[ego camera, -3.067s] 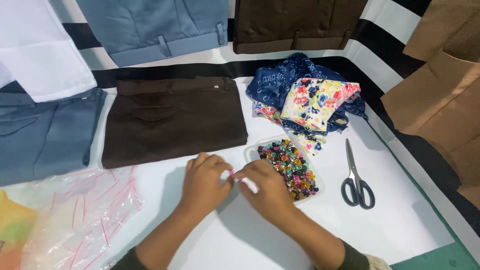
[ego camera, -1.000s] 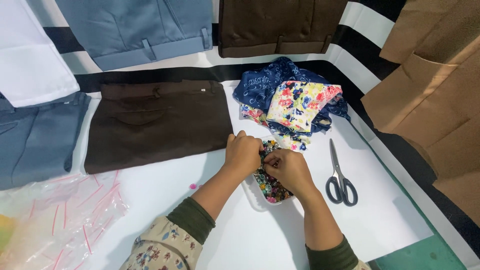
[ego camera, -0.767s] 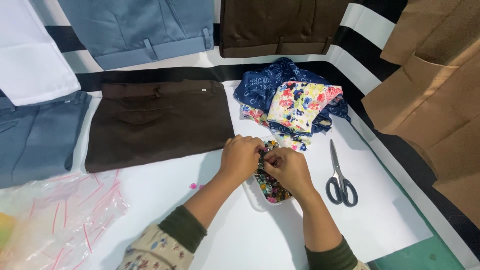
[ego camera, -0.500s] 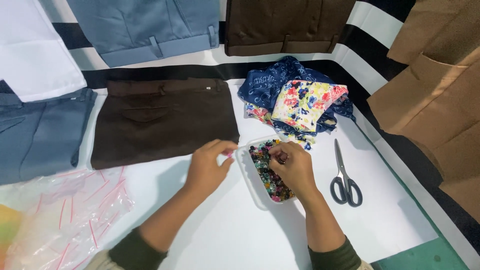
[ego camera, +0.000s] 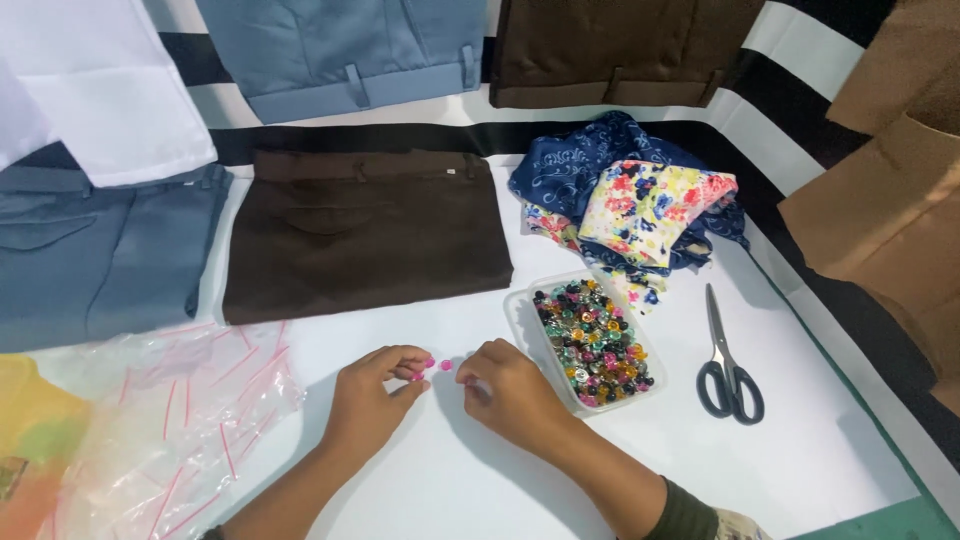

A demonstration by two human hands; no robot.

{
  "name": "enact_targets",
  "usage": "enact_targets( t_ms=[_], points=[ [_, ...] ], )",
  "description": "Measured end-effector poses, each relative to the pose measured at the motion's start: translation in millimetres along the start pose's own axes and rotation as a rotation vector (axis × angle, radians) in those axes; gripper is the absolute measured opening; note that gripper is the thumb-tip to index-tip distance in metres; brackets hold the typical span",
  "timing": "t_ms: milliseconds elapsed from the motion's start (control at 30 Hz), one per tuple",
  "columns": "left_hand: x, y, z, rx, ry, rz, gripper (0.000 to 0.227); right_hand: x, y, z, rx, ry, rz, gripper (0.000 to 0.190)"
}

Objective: The person sorts colorful buttons into small plastic bags and places the bags into a yellow container.

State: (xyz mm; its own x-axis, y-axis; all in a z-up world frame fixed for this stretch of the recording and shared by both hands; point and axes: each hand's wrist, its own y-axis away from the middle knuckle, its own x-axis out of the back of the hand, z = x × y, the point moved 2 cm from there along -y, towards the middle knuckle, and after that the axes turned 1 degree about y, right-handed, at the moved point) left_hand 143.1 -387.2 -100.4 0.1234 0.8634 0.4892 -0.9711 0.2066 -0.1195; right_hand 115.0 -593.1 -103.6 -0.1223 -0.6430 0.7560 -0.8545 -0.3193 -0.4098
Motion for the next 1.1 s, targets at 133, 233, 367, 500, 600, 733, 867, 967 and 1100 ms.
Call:
enact_targets(
  t_ms=[133,233,367,500,600,733,867,967,1100],
  points=[
    [-3.2,-2.2,-4.0,0.01,0.021,0.006,0.036,-11.3,-6.4,0.7,0.004,0.049,-0.025,0.021],
    [-0.4,-1.8,-3.2,0.053,0.032,-0.011,0.039,-12.4,-11.4,-4.2,-0.057,0.035,-0.01,0.029],
    [1.5,-3.6,-3.4,0.057,0.037,0.0,0.037,-15.1,-11.4,-3.2,-0.181,-0.056,-0.027,0.024],
    [-4.6,-5.2,-12.6,-0.002,0.043,0.021,0.035,-17.3,-11.1,-4.8,-0.04,-0.038,0.084,0.019],
    [-7.0,-3.6,-9.4,-0.001,0.043,0.031,0.033,-19.7,-11.4,-7.4,0.071,0.003,0.129,0.013],
    [-8.0,-2.6,-9.9,-0.003,0.021,0.025,0.031,-22.3,-9.3,-12.8,0.186,0.068,0.185,0.017],
    [-9.8,-0.8,-11.0,-0.087,0.007,0.069,0.03,-15.5,-9.0,-24.9,0.236,0.096,0.214,0.021],
    [-9.8,3.3,-4.2,-0.213,-0.055,0.139,0.031,2.8,-8.0,-31.3,0.217,0.087,0.239,0.023],
    [-10.5,15.6,27.6,-0.665,-0.196,0.335,0.024,32.1,6.1,-9.0,0.08,0.148,0.333,0.023]
  ],
)
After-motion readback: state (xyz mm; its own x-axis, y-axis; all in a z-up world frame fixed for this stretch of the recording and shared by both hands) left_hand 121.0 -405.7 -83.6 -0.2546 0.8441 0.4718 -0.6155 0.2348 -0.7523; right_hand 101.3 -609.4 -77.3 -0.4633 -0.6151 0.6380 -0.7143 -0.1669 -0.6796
